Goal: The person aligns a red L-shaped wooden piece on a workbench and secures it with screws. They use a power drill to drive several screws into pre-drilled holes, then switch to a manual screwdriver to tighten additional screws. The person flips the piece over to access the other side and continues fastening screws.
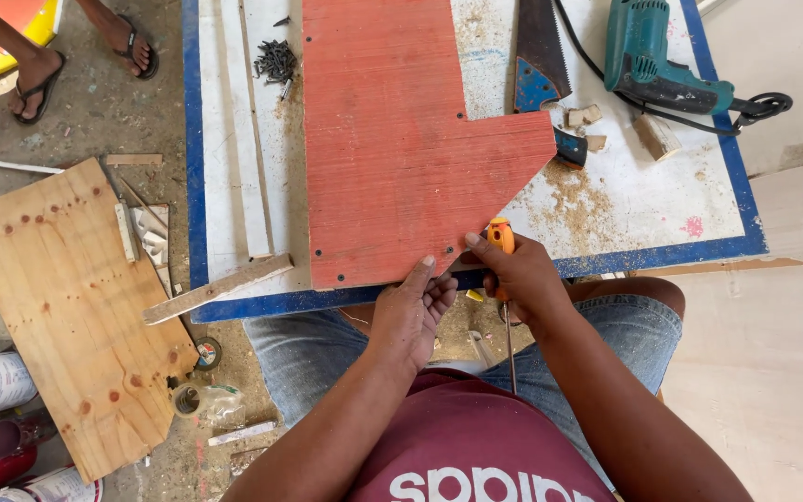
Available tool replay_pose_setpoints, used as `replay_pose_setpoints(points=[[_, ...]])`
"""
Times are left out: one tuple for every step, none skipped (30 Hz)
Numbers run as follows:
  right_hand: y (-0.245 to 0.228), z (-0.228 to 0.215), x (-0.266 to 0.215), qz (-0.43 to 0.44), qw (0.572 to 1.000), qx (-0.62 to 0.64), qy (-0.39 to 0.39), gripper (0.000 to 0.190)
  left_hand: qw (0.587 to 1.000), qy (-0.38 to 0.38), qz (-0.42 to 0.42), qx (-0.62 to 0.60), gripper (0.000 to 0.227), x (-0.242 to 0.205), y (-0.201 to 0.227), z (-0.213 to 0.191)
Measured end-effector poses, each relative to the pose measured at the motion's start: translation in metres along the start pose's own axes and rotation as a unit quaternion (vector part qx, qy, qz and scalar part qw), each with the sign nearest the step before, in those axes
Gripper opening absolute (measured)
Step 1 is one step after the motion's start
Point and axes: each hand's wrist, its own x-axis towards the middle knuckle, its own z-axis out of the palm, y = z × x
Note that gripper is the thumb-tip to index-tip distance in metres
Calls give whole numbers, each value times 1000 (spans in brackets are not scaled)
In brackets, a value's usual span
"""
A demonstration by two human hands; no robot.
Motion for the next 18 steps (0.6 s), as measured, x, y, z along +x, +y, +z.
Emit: replay_pose_setpoints(points=[[9, -1, 8, 9, 1000, 9, -2, 35, 1000, 3, -3, -1, 46, 0, 0, 1], [17, -2, 15, 18, 1000, 19, -4, 36, 1000, 6, -6, -1, 49, 1, 0, 1], [21, -1, 19, 19, 1000, 20, -2, 36, 1000, 5, -7, 0, 49, -13, 6, 5], [26, 0, 23, 20, 999, 27, -3, 34, 1000, 18, -16, 10, 54, -26, 12, 8], [30, 1, 27, 20, 999, 34, -4, 31, 999, 30, -24, 19, 59, -39, 18, 11], [31, 2, 29, 20, 999, 34, -3, 31, 999, 30, -25, 19, 59, -47, 18, 4], [33, 2, 30, 19, 1000, 24, -8, 31, 992, 6, -41, 116, 53, -56, 16, -4], [34, 2, 31, 19, 1000, 14, -12, 31, 976, -18, -56, 211, 57, -65, 15, -11], [29, 1, 28, 20, 1000, 14, -12, 31, 976, -17, -56, 212, 57, -60, 17, -15], [23, 0, 25, 19, 1000, -2, -9, 29, 889, -36, 241, 387, 35, -55, 18, -19], [19, -2, 20, 22, 1000, -20, -3, 27, 693, -52, 504, 513, 17, -53, 17, -25], [18, -1, 16, 26, 999, -20, -2, 27, 694, -53, 501, 515, 17, -37, 25, -30], [14, 0, 16, 26, 999, -21, -5, 28, 558, -56, 571, 600, 28, -20, 32, -33], [10, 2, 14, 27, 999, -22, -9, 30, 404, -57, 623, 668, 42, -4, 41, -36], [9, 2, 15, 26, 999, -23, -11, 30, 404, -55, 623, 667, 42, 0, 41, -33], [8, 2, 16, 29, 999, -38, -6, 31, 392, -56, 617, 680, 53, 4, 42, -30], [7, 3, 17, 31, 998, -53, -2, 32, 379, -56, 612, 692, 65, 9, 44, -27], [0, 5, 15, 29, 998, -53, -3, 32, 379, -54, 613, 691, 65, 12, 44, -29]])
